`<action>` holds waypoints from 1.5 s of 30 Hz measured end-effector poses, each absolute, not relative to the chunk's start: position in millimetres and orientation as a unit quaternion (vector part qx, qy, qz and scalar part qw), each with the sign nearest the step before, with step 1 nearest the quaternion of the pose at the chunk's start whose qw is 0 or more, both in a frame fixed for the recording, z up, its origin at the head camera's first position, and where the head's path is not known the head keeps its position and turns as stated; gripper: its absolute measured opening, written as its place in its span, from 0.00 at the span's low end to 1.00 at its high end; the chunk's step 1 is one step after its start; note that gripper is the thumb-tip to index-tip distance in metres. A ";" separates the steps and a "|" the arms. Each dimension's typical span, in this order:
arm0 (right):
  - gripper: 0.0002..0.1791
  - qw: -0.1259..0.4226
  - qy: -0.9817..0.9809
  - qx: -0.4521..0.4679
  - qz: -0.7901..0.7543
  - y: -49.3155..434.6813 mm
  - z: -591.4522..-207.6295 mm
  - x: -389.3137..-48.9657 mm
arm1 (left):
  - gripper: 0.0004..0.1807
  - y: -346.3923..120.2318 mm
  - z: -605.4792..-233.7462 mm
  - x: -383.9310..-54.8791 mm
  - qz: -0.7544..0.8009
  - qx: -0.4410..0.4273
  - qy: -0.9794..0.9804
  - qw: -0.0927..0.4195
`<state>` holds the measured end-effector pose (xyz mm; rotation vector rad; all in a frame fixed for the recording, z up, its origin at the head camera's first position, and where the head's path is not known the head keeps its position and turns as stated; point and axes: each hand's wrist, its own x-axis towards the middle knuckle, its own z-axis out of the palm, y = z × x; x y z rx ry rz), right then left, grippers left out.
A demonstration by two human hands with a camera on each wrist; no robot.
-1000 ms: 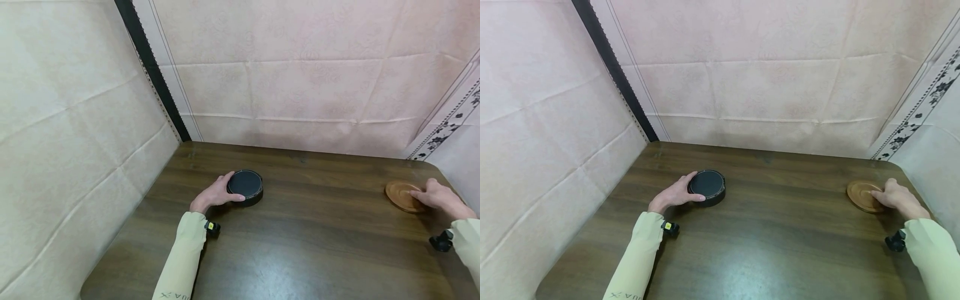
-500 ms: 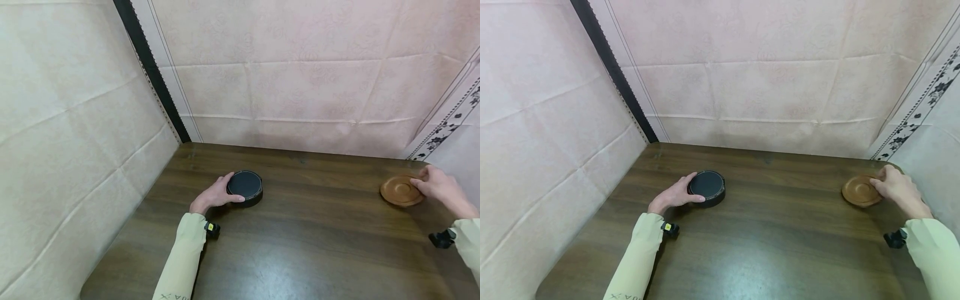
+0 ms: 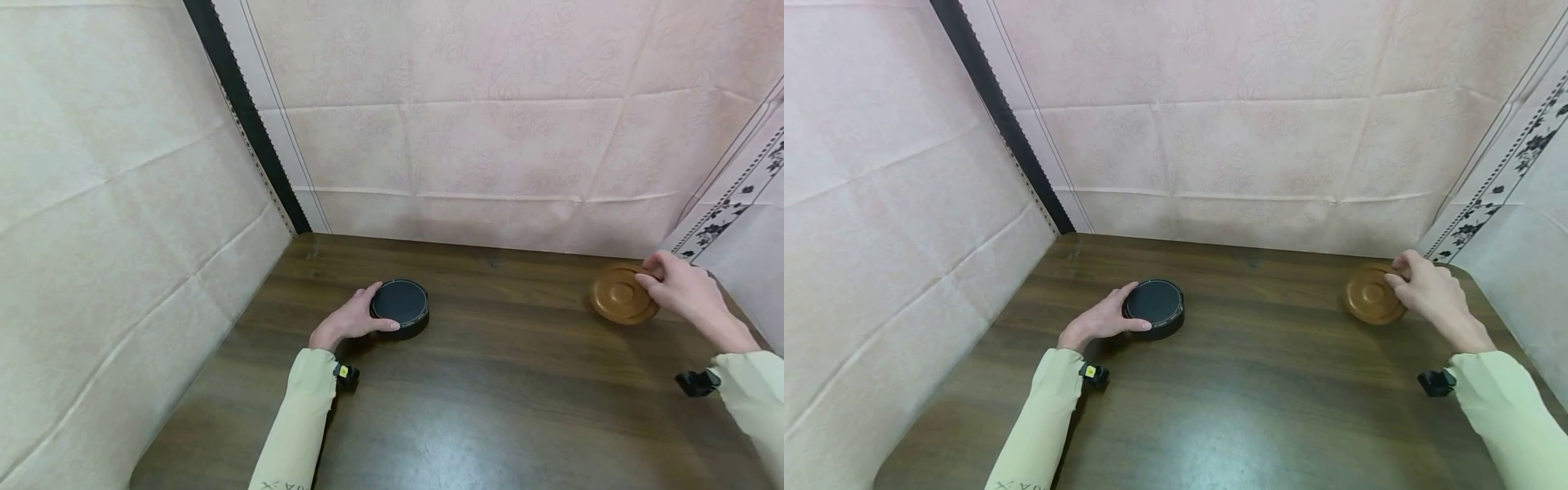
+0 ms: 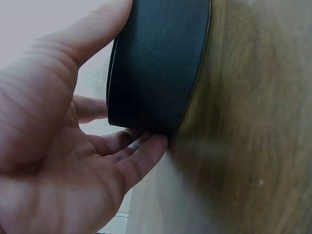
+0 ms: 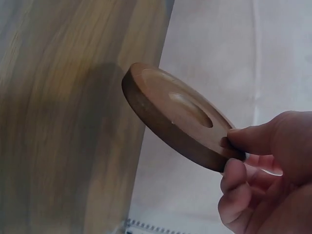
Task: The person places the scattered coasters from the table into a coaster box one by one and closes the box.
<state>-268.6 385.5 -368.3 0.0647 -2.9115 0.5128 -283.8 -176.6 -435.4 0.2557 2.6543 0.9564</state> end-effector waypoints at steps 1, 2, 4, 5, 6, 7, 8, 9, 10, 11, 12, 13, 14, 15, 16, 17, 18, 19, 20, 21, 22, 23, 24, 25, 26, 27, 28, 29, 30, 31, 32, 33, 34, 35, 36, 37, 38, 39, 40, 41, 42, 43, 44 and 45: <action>0.18 0.094 -0.980 0.022 0.175 380.2 -367.1 -268.6 | 0.60 -176.5 -435.4 -283.8 0.334 0.089 0.926 0.154; 0.18 0.098 -0.979 0.025 0.177 374.7 -366.4 -268.4 | 0.61 -176.4 -435.3 -283.7 0.334 0.089 0.926 0.153; 0.17 0.108 -0.977 0.029 0.182 363.7 -365.3 -267.8 | 0.61 -176.3 -435.2 -283.5 0.335 0.089 0.925 0.153; 0.17 0.112 -0.976 0.033 0.186 358.3 -365.1 -267.3 | 0.61 -176.1 -435.1 -283.4 0.336 0.089 0.925 0.154; 0.16 0.116 -0.974 0.037 0.189 353.1 -365.1 -266.8 | 0.61 -176.0 -435.1 -283.3 0.335 0.089 0.925 0.155; 0.16 0.120 -0.973 0.041 0.193 348.0 -365.1 -266.3 | 0.61 -176.0 -434.9 -283.0 0.337 0.090 0.924 0.155; 0.16 0.124 -0.972 0.043 0.197 343.0 -365.1 -265.7 | 0.61 -175.9 -434.9 -282.9 0.338 0.092 0.924 0.154; 0.16 0.127 -0.970 0.046 0.200 338.4 -365.2 -265.3 | 0.61 -175.9 -434.7 -282.8 0.340 0.094 0.923 0.154; 0.16 0.130 -0.969 0.047 0.204 333.8 -365.5 -264.7 | 0.61 -176.0 -434.4 -282.6 0.341 0.096 0.922 0.153; 0.16 0.131 -0.968 0.050 0.209 329.2 -365.6 -264.3 | 0.60 -176.0 -434.3 -282.5 0.342 0.098 0.922 0.152; 0.16 0.133 -0.966 0.053 0.214 324.8 -365.7 -264.3 | 0.60 -176.1 -434.1 -282.5 0.343 0.099 0.922 0.150; 0.16 0.137 -0.964 0.057 0.220 320.2 -365.6 -264.3 | 0.60 -176.3 -434.2 -282.5 0.343 0.100 0.922 0.150; 0.16 0.140 -0.962 0.061 0.225 315.6 -365.7 -264.4 | 0.60 -176.5 -434.3 -282.6 0.342 0.100 0.922 0.150; 0.16 0.141 -0.960 0.066 0.231 311.1 -365.8 -264.7 | 0.60 -176.7 -434.3 -282.5 0.341 0.100 0.923 0.150; 0.15 0.144 -0.958 0.072 0.239 306.3 -366.0 -265.3 | 0.60 -176.9 -434.7 -282.6 0.340 0.099 0.923 0.150; 0.15 0.146 -0.955 0.078 0.248 301.5 -366.1 -266.2 | 0.60 -177.2 -435.1 -282.6 0.340 0.099 0.923 0.151; 0.15 0.147 -0.951 0.084 0.258 296.7 -366.5 -267.2 | 0.60 -177.4 -435.4 -282.6 0.341 0.098 0.923 0.151; 0.15 0.149 -0.948 0.090 0.268 291.8 -366.7 -267.9 | 0.61 -177.6 -435.8 -282.6 0.341 0.098 0.922 0.152; 0.15 0.147 -0.944 0.094 0.280 287.0 -366.9 -268.8 | 0.61 -177.7 -436.0 -282.5 0.342 0.098 0.922 0.152; 0.15 0.146 -0.940 0.099 0.291 282.2 -367.0 -269.8 | 0.61 -177.6 -436.2 -282.4 0.342 0.098 0.922 0.152; 0.15 0.144 -0.937 0.102 0.301 277.5 -367.2 -270.8 | 0.61 -177.5 -436.3 -282.4 0.343 0.098 0.922 0.152; 0.15 0.142 -0.934 0.104 0.310 272.9 -367.4 -271.8 | 0.61 -177.4 -436.4 -282.4 0.343 0.098 0.922 0.152; 0.15 0.139 -0.931 0.106 0.321 268.3 -367.6 -272.7 | 0.61 -177.3 -436.4 -282.3 0.343 0.098 0.922 0.151; 0.15 0.138 -0.928 0.107 0.329 263.9 -367.7 -273.7 | 0.61 -177.1 -436.4 -282.3 0.341 0.098 0.923 0.151; 0.15 0.136 -0.925 0.108 0.337 259.6 -368.2 -274.8 | 0.61 -176.9 -436.4 -282.3 0.341 0.098 0.923 0.150; 0.15 0.134 -0.923 0.109 0.344 255.4 -368.7 -275.9 | 0.61 -176.6 -436.4 -282.4 0.340 0.098 0.923 0.149; 0.16 0.131 -0.920 0.111 0.353 251.3 -369.4 -277.1 | 0.61 -176.4 -436.2 -282.4 0.339 0.098 0.924 0.149; 0.16 0.130 -0.917 0.114 0.360 247.1 -370.1 -278.1 | 0.61 -176.4 -436.1 -282.5 0.338 0.097 0.924 0.148; 0.16 0.128 -0.913 0.117 0.368 242.9 -371.0 -279.1 | 0.60 -176.4 -435.9 -282.4 0.337 0.097 0.925 0.148; 0.16 0.126 -0.910 0.120 0.376 238.6 -372.3 -279.8 | 0.60 -176.4 -435.8 -282.5 0.337 0.097 0.925 0.148; 0.16 0.122 -0.907 0.123 0.384 234.3 -373.5 -280.3 | 0.60 -176.5 -435.6 -282.5 0.337 0.098 0.925 0.149; 0.16 0.118 -0.904 0.127 0.392 230.0 -375.0 -280.9 | 0.61 -176.6 -435.5 -282.7 0.337 0.098 0.925 0.149; 0.17 0.115 -0.900 0.131 0.400 226.0 -376.6 -281.1 | 0.60 -176.5 -435.4 -283.2 0.336 0.099 0.925 0.149; 0.17 0.111 -0.896 0.136 0.408 221.9 -378.2 -281.1 | 0.60 -176.4 -435.5 -283.6 0.336 0.100 0.925 0.149; 0.17 0.105 -0.892 0.140 0.418 217.8 -380.0 -281.1 | 0.60 -176.3 -435.5 -283.9 0.336 0.101 0.924 0.150; 0.17 0.099 -0.888 0.144 0.426 213.2 -381.9 -281.2 | 0.60 -176.3 -435.6 -284.1 0.336 0.101 0.924 0.150; 0.17 0.092 -0.883 0.149 0.435 208.5 -383.4 -281.2 | 0.60 -176.3 -435.7 -284.4 0.336 0.102 0.924 0.150; 0.17 0.086 -0.880 0.154 0.442 203.5 -385.1 -281.3 | 0.60 -176.5 -436.0 -284.7 0.335 0.102 0.925 0.150; 0.18 0.081 -0.876 0.159 0.448 198.2 -386.5 -281.4 | 0.60 -176.6 -436.1 -284.7 0.335 0.102 0.925 0.149; 0.18 0.076 -0.873 0.161 0.454 192.6 -387.6 -281.4 | 0.60 -176.7 -436.2 -284.6 0.333 0.102 0.925 0.150; 0.18 0.071 -0.870 0.163 0.460 187.1 -388.6 -281.3 | 0.60 -176.7 -436.1 -284.4 0.333 0.102 0.925 0.149; 0.18 0.068 -0.868 0.166 0.463 181.3 -389.4 -281.2 | 0.60 -176.7 -436.2 -284.5 0.332 0.103 0.926 0.148; 0.18 0.066 -0.866 0.168 0.467 175.7 -389.9 -281.2 | 0.60 -176.6 -436.4 -284.6 0.332 0.103 0.926 0.148; 0.18 0.064 -0.864 0.170 0.469 170.0 -390.9 -281.2 | 0.60 -176.4 -436.5 -284.6 0.331 0.105 0.926 0.147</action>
